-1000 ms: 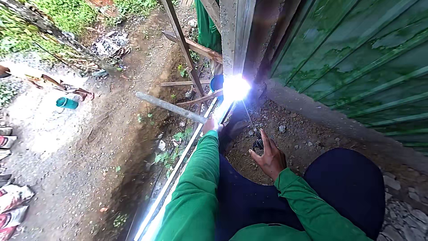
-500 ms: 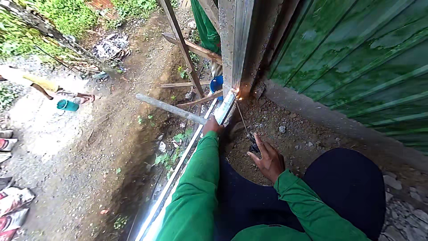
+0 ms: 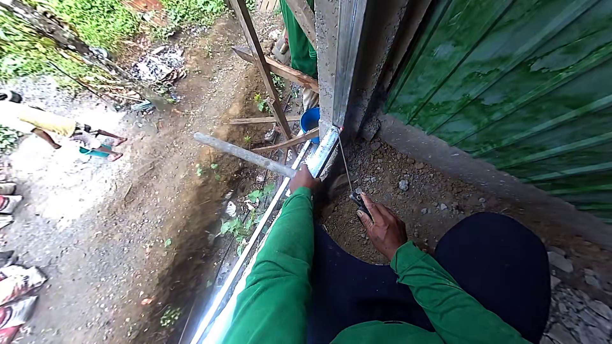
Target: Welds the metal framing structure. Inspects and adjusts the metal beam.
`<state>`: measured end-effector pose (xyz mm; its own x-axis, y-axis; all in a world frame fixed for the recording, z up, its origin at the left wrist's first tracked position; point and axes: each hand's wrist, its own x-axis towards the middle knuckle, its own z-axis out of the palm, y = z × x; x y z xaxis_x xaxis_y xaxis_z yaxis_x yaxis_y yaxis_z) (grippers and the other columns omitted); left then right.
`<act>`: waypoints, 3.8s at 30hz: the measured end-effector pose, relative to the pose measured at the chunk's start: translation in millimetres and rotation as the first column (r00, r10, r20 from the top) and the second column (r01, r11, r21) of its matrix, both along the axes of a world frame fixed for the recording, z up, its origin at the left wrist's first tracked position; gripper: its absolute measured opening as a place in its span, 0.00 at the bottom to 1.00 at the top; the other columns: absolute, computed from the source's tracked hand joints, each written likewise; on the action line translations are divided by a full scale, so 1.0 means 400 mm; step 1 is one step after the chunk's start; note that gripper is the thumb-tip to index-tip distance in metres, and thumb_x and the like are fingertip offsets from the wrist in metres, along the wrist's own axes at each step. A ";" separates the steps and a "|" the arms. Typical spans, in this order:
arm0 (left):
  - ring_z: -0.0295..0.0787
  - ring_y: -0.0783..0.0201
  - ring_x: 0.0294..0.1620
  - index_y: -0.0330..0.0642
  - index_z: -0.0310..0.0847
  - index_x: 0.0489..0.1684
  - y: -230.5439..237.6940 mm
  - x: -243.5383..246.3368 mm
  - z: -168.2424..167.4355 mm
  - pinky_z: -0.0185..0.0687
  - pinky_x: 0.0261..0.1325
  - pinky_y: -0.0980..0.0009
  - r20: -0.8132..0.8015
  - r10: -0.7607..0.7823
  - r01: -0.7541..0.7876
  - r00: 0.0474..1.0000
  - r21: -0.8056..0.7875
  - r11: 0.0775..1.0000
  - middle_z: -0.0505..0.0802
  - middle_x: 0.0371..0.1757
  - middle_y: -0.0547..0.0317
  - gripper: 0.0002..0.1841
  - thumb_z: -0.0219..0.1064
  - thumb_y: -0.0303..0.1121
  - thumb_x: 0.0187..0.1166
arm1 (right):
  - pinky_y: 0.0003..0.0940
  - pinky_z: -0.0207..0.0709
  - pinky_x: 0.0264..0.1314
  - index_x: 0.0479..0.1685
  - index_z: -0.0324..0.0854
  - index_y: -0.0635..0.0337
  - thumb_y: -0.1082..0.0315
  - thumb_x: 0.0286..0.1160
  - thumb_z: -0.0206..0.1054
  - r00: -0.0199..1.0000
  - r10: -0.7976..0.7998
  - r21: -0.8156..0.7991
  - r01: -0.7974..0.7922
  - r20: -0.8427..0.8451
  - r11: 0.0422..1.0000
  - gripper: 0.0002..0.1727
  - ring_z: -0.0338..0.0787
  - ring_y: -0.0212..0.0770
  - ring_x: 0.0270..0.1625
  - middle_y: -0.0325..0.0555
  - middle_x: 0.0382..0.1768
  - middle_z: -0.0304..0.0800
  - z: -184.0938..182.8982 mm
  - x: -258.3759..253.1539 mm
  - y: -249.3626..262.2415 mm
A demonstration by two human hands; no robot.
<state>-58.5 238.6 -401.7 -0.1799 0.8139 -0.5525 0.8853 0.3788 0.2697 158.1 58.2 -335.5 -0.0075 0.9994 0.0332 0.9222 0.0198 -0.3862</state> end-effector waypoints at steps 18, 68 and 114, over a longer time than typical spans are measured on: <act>0.89 0.33 0.63 0.47 0.67 0.83 0.004 -0.001 0.000 0.82 0.58 0.29 0.003 -0.020 0.020 1.000 -0.028 0.999 0.91 0.62 0.36 0.41 0.76 0.52 0.68 | 0.49 0.89 0.52 0.86 0.72 0.37 0.42 0.89 0.54 1.000 -0.020 -0.134 0.020 0.004 0.991 0.29 0.94 0.50 0.51 0.48 0.53 0.94 0.007 -0.007 0.015; 0.89 0.31 0.62 0.47 0.68 0.83 -0.003 -0.005 0.007 0.82 0.56 0.27 0.035 -0.015 0.015 0.999 0.010 1.000 0.91 0.61 0.34 0.42 0.78 0.51 0.67 | 0.48 0.88 0.51 0.86 0.73 0.35 0.42 0.89 0.54 1.000 0.016 -0.126 -0.017 -0.009 0.992 0.29 0.93 0.51 0.49 0.48 0.50 0.93 0.002 -0.009 0.010; 0.89 0.30 0.61 0.46 0.67 0.84 -0.001 -0.008 0.005 0.82 0.57 0.26 0.067 -0.012 0.011 0.998 0.018 1.000 0.91 0.60 0.32 0.42 0.79 0.50 0.67 | 0.47 0.89 0.50 0.84 0.75 0.37 0.43 0.88 0.56 0.996 0.032 -0.091 -0.040 -0.086 0.995 0.28 0.94 0.49 0.49 0.48 0.50 0.93 -0.007 -0.014 0.010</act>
<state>-61.7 238.2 -399.8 -0.1338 0.8256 -0.5482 0.8693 0.3633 0.3350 152.5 62.4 -338.5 -0.0444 0.9974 -0.0568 0.8855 0.0129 -0.4645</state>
